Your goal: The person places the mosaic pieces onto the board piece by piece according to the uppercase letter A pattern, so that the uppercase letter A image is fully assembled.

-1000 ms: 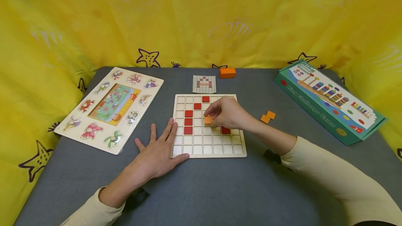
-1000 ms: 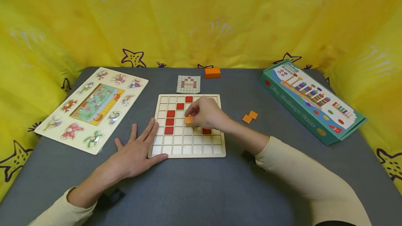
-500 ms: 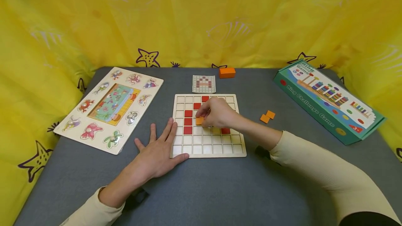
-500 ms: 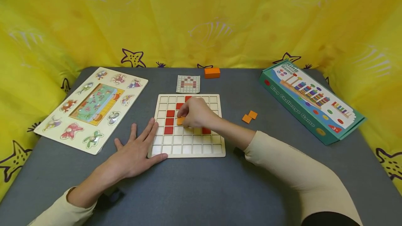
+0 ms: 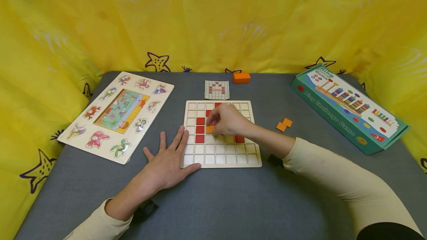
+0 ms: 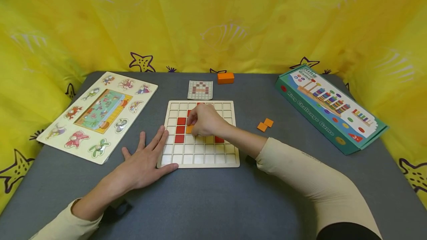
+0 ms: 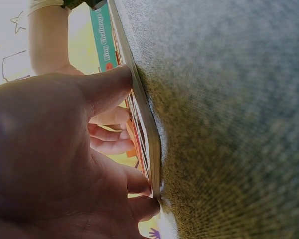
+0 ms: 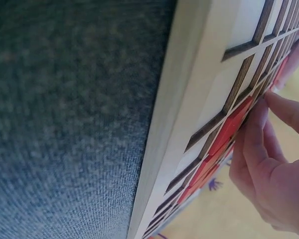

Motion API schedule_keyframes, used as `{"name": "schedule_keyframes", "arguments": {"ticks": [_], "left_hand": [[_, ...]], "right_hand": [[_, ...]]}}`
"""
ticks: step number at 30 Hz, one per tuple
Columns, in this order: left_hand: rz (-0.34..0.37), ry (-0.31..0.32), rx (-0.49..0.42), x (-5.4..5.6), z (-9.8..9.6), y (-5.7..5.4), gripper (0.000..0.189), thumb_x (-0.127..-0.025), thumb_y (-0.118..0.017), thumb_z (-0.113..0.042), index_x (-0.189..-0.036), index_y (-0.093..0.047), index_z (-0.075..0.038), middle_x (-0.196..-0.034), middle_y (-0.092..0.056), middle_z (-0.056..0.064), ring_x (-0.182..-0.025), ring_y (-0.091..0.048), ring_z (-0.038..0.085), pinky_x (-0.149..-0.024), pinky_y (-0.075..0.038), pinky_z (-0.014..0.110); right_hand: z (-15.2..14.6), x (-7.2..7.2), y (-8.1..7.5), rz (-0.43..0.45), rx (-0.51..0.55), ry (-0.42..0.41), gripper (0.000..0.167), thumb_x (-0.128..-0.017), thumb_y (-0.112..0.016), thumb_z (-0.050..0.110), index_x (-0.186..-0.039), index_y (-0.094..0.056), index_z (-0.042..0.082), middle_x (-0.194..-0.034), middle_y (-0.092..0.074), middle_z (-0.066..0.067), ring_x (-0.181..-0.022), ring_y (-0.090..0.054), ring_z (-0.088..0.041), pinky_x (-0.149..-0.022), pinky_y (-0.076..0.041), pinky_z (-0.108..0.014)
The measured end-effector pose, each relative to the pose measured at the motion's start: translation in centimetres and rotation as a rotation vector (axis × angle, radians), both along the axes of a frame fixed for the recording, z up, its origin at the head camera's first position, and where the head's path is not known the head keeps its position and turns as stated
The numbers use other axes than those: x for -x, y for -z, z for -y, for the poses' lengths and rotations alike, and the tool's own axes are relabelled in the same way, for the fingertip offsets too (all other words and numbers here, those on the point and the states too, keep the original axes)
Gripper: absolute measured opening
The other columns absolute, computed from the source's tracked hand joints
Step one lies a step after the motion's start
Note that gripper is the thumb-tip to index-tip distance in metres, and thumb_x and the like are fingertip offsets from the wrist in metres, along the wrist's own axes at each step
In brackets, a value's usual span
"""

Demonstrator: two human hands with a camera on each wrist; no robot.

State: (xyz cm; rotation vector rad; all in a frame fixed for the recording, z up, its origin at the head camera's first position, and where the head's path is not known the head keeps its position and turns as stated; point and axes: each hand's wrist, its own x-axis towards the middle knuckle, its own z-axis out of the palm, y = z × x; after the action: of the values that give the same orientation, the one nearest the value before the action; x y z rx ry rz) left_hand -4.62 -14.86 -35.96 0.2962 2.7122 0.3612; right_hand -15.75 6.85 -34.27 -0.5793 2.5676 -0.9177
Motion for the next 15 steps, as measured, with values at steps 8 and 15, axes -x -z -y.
{"name": "schedule_keyframes", "arguments": {"ticks": [8, 15], "left_hand": [[-0.006, 0.001, 0.004, 0.01, -0.03, 0.0, 0.107, -0.094, -0.061, -0.07, -0.169, -0.012, -0.013, -0.177, -0.003, 0.006, -0.153, 0.0, 0.063, -0.094, -0.006, 0.097], [0.005, -0.006, 0.001, 0.04, -0.05, -0.05, 0.107, -0.094, -0.061, -0.07, -0.169, -0.011, -0.013, -0.177, -0.002, 0.006, -0.153, 0.002, 0.063, -0.094, -0.004, 0.097]], "right_hand": [[0.16, 0.02, -0.1, -0.018, -0.017, -0.008, 0.025, -0.07, -0.084, -0.001, -0.091, -0.082, 0.011, -0.078, -0.072, 0.002, -0.079, -0.064, -0.015, -0.072, -0.051, -0.026], [0.27, -0.01, -0.18, -0.019, -0.033, -0.01, 0.024, -0.071, -0.083, -0.002, -0.092, -0.082, 0.011, -0.078, -0.072, 0.002, -0.079, -0.063, -0.015, -0.071, -0.051, -0.026]]}}
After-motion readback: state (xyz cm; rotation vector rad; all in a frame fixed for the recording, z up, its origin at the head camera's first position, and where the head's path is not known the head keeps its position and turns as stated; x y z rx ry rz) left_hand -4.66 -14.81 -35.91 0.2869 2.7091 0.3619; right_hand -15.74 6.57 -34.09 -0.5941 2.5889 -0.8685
